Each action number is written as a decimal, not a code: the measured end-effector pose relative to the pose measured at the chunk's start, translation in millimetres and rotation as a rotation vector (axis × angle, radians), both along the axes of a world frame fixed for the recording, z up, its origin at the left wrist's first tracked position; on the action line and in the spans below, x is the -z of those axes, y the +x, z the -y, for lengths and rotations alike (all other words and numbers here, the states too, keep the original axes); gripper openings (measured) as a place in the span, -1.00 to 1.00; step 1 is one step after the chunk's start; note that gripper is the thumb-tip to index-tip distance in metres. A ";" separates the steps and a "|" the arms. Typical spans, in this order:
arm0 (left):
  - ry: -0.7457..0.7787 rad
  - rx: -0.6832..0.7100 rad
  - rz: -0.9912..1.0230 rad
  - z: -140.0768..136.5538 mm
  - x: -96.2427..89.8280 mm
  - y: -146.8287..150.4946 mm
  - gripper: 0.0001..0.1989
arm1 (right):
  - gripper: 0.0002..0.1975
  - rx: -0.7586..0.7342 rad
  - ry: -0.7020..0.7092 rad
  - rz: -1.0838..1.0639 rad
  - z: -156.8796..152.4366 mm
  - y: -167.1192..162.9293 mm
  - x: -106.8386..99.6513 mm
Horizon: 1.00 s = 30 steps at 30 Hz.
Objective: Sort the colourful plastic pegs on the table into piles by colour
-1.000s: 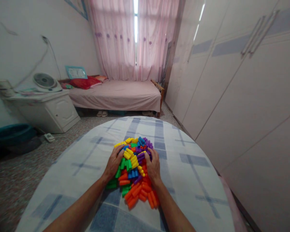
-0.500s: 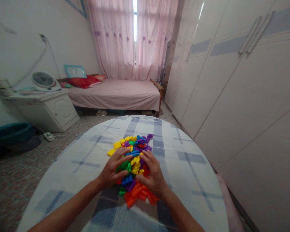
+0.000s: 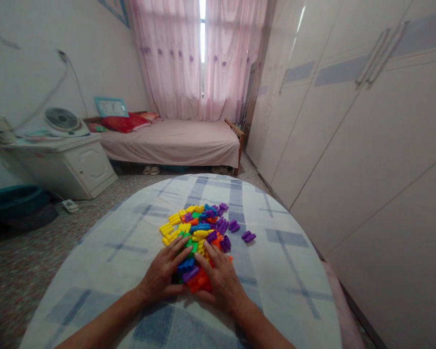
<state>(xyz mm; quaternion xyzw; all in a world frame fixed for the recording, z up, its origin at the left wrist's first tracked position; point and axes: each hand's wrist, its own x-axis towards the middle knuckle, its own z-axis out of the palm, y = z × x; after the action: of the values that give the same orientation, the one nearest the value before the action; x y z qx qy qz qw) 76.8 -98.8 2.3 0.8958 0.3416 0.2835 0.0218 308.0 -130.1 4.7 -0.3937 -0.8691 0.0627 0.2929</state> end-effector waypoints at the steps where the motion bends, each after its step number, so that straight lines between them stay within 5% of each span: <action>1: -0.014 -0.016 0.034 -2.5 -2.6 1.7 -0.22 | -0.26 0.011 -0.001 -0.041 -5.0 -2.5 -3.4; 7: -0.135 -0.199 0.227 -34.9 -31.6 25.1 -0.50 | -0.52 0.214 -0.095 -0.276 -49.8 -21.9 -36.1; 11: -0.186 -0.312 0.215 -62.5 -54.7 40.3 -0.53 | -0.54 0.384 -0.153 -0.216 -79.7 -30.0 -59.3; 15: -0.201 -0.380 0.165 -81.4 -66.0 29.8 -0.52 | -0.51 0.347 -0.174 -0.114 -99.1 -8.9 -69.2; 23: -0.355 -0.422 0.302 -133.1 -24.2 -27.6 -0.48 | -0.56 0.428 -0.266 -0.266 -168.1 62.2 -29.6; 30: -0.553 -0.287 0.422 -142.0 -4.7 -18.1 -0.47 | -0.52 0.323 -0.415 -0.304 -197.3 34.9 -7.0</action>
<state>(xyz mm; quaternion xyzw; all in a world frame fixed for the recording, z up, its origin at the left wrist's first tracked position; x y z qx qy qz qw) 58.8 43.1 7.1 0.7210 0.5152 0.3589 0.2929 342.9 67.2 11.6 -0.5644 -0.7101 0.2497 0.3390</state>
